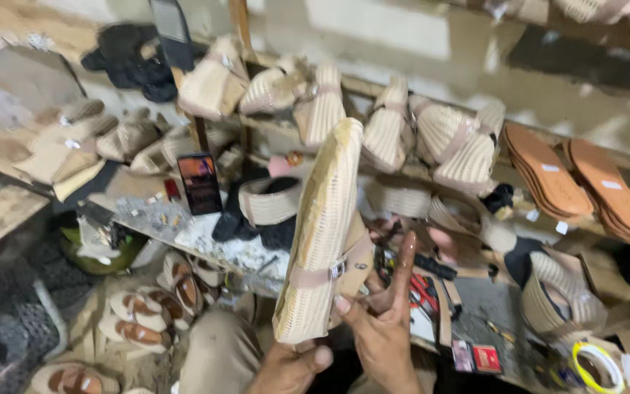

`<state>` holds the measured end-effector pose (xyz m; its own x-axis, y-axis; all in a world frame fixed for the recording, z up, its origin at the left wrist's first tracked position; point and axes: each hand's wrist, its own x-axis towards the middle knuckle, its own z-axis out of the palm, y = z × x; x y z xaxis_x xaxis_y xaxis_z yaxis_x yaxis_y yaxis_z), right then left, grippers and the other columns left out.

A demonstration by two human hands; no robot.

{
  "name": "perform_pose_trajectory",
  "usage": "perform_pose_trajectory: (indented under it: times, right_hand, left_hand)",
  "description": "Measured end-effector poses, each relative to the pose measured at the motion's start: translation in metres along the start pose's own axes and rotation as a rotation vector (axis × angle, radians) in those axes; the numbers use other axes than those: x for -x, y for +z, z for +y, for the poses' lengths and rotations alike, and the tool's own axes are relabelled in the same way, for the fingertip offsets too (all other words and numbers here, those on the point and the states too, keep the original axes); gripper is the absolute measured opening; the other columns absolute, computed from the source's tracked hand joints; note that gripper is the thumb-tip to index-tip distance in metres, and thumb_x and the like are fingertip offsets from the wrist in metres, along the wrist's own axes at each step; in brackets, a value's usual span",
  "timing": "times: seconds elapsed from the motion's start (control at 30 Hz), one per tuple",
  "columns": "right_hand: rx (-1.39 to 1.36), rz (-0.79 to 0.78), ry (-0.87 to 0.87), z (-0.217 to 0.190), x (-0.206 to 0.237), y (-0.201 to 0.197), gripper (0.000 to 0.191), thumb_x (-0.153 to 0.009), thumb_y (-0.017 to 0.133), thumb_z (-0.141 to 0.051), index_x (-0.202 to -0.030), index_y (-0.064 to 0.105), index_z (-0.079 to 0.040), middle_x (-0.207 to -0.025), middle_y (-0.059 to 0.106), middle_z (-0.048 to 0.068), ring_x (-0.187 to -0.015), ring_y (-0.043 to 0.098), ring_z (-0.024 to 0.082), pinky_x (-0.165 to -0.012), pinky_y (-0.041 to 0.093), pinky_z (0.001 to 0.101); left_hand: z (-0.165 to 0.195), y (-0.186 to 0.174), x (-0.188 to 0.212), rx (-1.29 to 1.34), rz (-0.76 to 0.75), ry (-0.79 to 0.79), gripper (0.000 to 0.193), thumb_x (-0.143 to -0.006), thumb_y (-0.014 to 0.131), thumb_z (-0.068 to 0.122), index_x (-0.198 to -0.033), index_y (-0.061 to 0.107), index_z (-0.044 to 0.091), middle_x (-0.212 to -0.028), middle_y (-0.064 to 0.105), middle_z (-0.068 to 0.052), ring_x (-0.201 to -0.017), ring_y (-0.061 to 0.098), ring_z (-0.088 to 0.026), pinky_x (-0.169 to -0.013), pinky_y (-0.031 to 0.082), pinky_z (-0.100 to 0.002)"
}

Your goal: The person holds a woven shoe upper and spreads glue over its inner sole area by hand, dipping fingers into a glue container. They then pick up pairs of insoles, align them, and press an insole into the glued upper, working on one shoe at a time at the workbench.

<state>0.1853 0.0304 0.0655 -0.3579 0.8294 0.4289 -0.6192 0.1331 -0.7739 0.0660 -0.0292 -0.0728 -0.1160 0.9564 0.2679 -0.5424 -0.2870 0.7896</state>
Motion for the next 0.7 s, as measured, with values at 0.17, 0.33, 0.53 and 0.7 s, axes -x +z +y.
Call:
perform_pose_trajectory:
  times: [0.17,0.33,0.53,0.7]
  right_hand:
    - [0.042,0.025,-0.003,-0.011,0.066,-0.017,0.115,-0.086,0.066,0.006,-0.165,-0.011,-0.026,-0.155,0.044,0.022,-0.134,0.052,0.027,-0.107,0.044,0.0426]
    - [0.347,0.069,0.012,-0.005,0.061,-0.086,0.1,-0.094,0.061,-0.005,-0.169,-0.003,-0.02,-0.13,0.064,0.019,-0.121,0.061,0.024,-0.105,0.047,0.0358]
    - [0.825,0.293,0.095,0.019,0.051,-0.175,0.098,-0.089,0.064,-0.014,-0.167,0.004,-0.016,-0.113,0.071,0.013,-0.099,0.065,0.023,-0.087,0.053,0.0389]
    - [1.226,0.202,-0.366,0.029,0.066,-0.218,0.09,-0.083,0.071,-0.01,-0.159,0.024,-0.001,-0.112,0.072,0.015,-0.107,0.064,0.029,-0.096,0.048,0.0425]
  left_hand:
    - [-0.054,0.053,0.034,0.499,0.084,0.251,0.061,-0.102,0.059,0.01,-0.157,0.033,0.004,-0.158,0.043,-0.015,-0.146,0.043,-0.032,-0.122,0.032,-0.052]
    - [-0.029,0.083,0.021,0.623,0.107,0.299,0.063,-0.099,0.057,0.024,-0.154,0.033,0.008,-0.152,0.048,-0.019,-0.136,0.051,-0.036,-0.115,0.041,-0.053]
    - [0.064,0.115,-0.01,0.492,0.197,0.204,0.062,-0.099,0.056,0.03,-0.146,0.041,-0.007,-0.14,0.058,-0.027,-0.127,0.061,-0.037,-0.109,0.05,-0.048]
    - [0.137,0.151,-0.109,0.144,0.174,0.381,0.057,-0.099,0.061,0.031,-0.139,0.047,-0.006,-0.137,0.058,-0.02,-0.125,0.063,-0.029,-0.109,0.049,-0.042]
